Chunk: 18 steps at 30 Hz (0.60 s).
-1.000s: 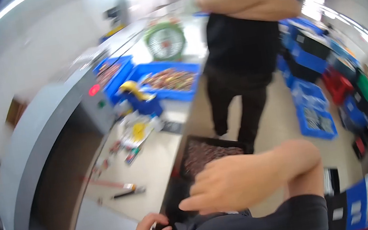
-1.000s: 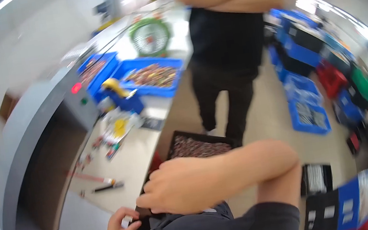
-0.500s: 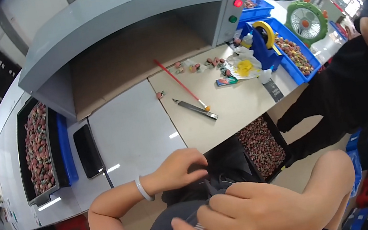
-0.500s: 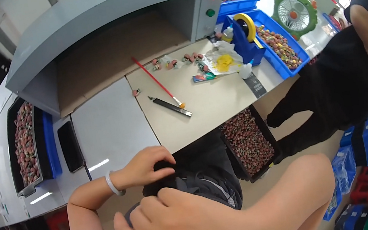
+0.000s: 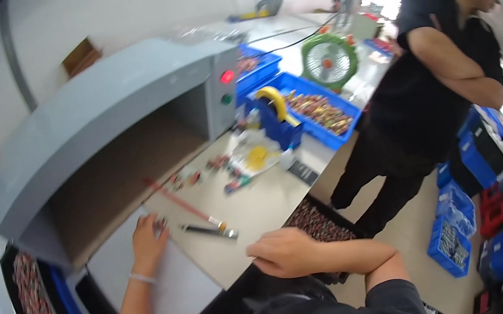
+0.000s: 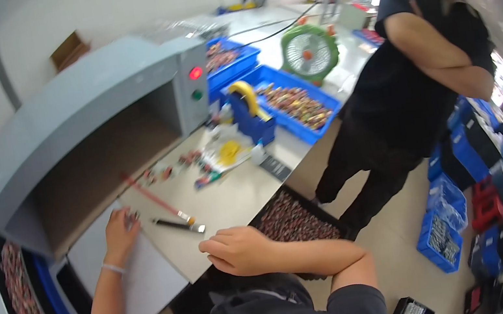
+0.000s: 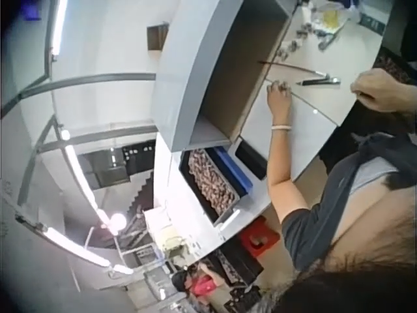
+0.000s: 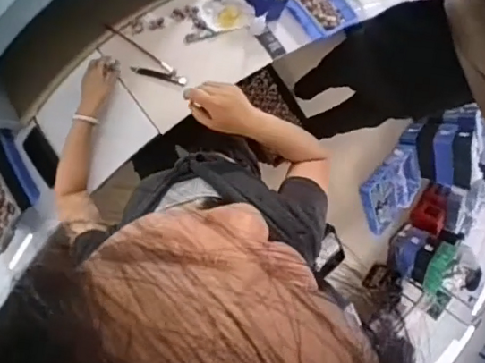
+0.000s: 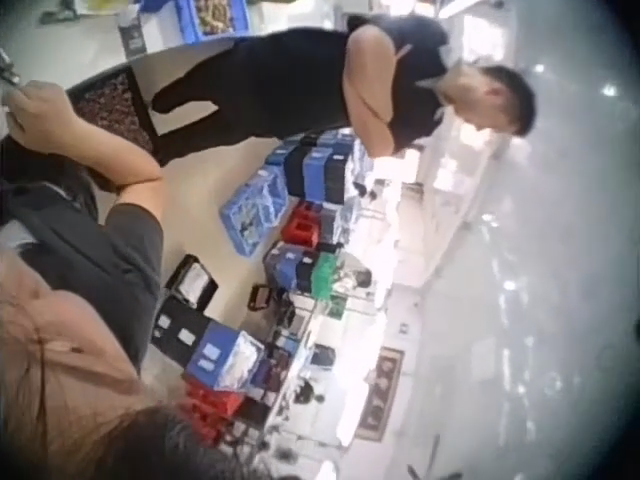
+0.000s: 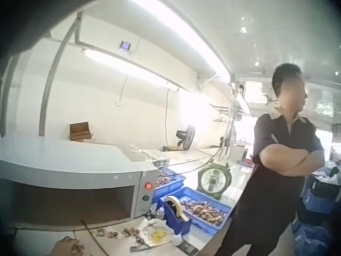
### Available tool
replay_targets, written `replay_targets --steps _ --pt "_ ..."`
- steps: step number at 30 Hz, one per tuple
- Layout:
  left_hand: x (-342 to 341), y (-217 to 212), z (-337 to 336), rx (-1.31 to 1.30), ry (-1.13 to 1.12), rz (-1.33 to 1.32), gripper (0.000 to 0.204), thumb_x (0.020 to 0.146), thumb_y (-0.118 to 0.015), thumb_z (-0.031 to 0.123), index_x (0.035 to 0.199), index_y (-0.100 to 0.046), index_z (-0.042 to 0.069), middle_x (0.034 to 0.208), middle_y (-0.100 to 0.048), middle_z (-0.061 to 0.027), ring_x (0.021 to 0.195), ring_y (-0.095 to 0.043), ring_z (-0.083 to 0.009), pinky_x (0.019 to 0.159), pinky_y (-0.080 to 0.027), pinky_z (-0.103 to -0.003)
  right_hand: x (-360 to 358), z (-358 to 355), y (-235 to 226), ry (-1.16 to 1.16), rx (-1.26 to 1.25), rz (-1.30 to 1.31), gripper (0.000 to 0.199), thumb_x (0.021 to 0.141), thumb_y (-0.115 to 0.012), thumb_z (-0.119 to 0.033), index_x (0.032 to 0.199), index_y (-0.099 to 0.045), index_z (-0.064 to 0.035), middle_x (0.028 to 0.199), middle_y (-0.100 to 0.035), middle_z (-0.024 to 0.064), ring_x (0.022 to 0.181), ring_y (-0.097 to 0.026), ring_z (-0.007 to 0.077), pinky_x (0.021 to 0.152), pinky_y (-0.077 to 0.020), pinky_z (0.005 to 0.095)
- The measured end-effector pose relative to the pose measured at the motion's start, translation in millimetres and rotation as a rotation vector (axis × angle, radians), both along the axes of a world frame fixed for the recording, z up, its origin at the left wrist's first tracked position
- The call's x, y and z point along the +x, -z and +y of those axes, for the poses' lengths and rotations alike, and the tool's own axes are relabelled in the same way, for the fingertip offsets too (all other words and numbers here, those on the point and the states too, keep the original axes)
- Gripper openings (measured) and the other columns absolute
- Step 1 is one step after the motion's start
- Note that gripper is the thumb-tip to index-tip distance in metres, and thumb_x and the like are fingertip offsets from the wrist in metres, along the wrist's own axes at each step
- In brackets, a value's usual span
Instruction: Assembling and detailing small toy figurine components at a factory workbench.
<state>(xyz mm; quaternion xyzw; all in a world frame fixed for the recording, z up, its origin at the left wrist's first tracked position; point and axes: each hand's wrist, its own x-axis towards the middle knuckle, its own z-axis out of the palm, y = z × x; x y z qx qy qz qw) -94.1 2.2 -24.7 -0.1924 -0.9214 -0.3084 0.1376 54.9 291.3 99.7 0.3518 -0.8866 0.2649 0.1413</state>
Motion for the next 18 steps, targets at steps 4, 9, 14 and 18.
replay_targets --steps 4,9,14,18 --pt "1 -2 2 -0.008 0.038 -0.046 0.022 0.067 -0.066 0.008 0.086 -0.057 0.004 0.078 -0.052 -0.0088 0.071 -0.055 -0.0234 0.067 -0.046 -0.032 -16 -2 96 0.067 -0.041 -0.101 0.023 0.073 -0.060 -0.011 0.094 -0.053 -0.0062 0.087 -0.056 0.0101 0.087 -0.054 0.0277 0.076 -0.0430 0.0379" --pt "9 0 -11 0.363 0.020 -0.197 0.025 0.073 -0.060 0.002 0.098 -0.059 0.002 0.086 -0.058 -0.0072 0.077 -0.058 -0.0184 0.069 -0.048 -0.029 -40 -29 125 0.181 -0.099 -0.013 0.022 0.071 -0.058 -0.010 0.092 -0.053 -0.0046 0.095 -0.055 0.0142 0.092 -0.052 0.0322 0.083 -0.0390 0.0420" --pt "45 -54 16 1.121 0.172 -0.817 0.038 0.085 -0.047 0.001 0.123 -0.044 0.000 0.113 -0.048 -0.0093 0.092 -0.059 -0.0200 0.084 -0.049 -0.031 -62 -37 110 0.223 -0.087 0.010 0.025 0.068 -0.060 -0.008 0.092 -0.054 -0.0062 0.102 -0.054 0.0100 0.100 -0.048 0.0294 0.086 -0.0349 0.0412" --pt "78 -76 2 1.234 0.150 -0.852 0.038 0.087 -0.043 -0.001 0.124 -0.043 0.003 0.110 -0.048 -0.0086 0.097 -0.057 -0.0202 0.087 -0.047 -0.032 -73 -54 120 0.267 0.041 0.047 0.038 0.068 -0.060 -0.012 0.105 -0.053 -0.0057 0.111 -0.051 0.0111 0.108 -0.043 0.0317 0.092 -0.0310 0.0433"
